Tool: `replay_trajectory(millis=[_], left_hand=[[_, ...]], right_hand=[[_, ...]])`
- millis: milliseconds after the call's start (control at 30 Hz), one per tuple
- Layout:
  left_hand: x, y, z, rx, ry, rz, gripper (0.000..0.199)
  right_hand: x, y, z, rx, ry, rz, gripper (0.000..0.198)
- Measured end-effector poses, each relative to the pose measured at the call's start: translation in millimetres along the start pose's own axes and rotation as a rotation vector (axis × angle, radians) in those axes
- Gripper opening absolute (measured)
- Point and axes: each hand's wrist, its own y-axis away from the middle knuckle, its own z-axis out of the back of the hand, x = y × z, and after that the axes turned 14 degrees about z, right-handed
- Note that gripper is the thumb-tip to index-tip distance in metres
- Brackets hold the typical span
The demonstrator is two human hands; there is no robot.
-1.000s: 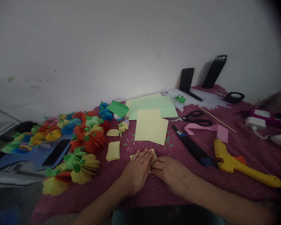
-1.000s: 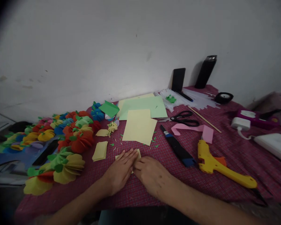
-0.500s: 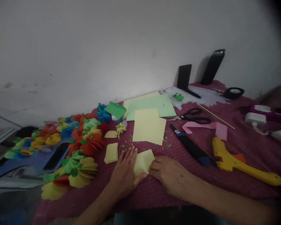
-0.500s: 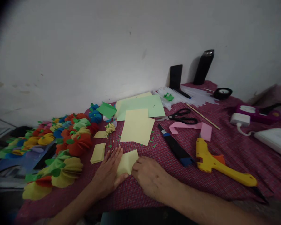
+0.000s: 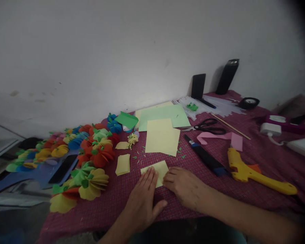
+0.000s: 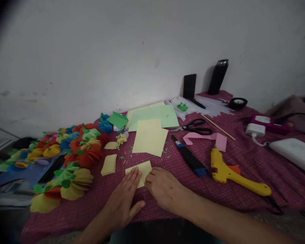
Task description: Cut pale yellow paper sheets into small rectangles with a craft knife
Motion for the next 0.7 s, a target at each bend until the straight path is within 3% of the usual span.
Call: replay_trajectory(millis=[100,267,433,700], left_hand=[[3,1,1,0.013,0.043,-0.007,0.07],[1,1,3,-0.006,0.098,-0.007,0.075],[-1,-1,2,-0.016,0.136,0.013,0.084],[2,1,0,0.013,0.095,0.016,0.081]], right_hand=[[0,-2,6,-0.034,-0.064,-0.05,0.021],[2,-19,6,-0.227,-0.122,-0.145,0.039],[3,-28,-8,-0.142,-0.177,-0.143,0.073],[-17,-4,-10,-0.127,-0.073,-0.182,0.08]])
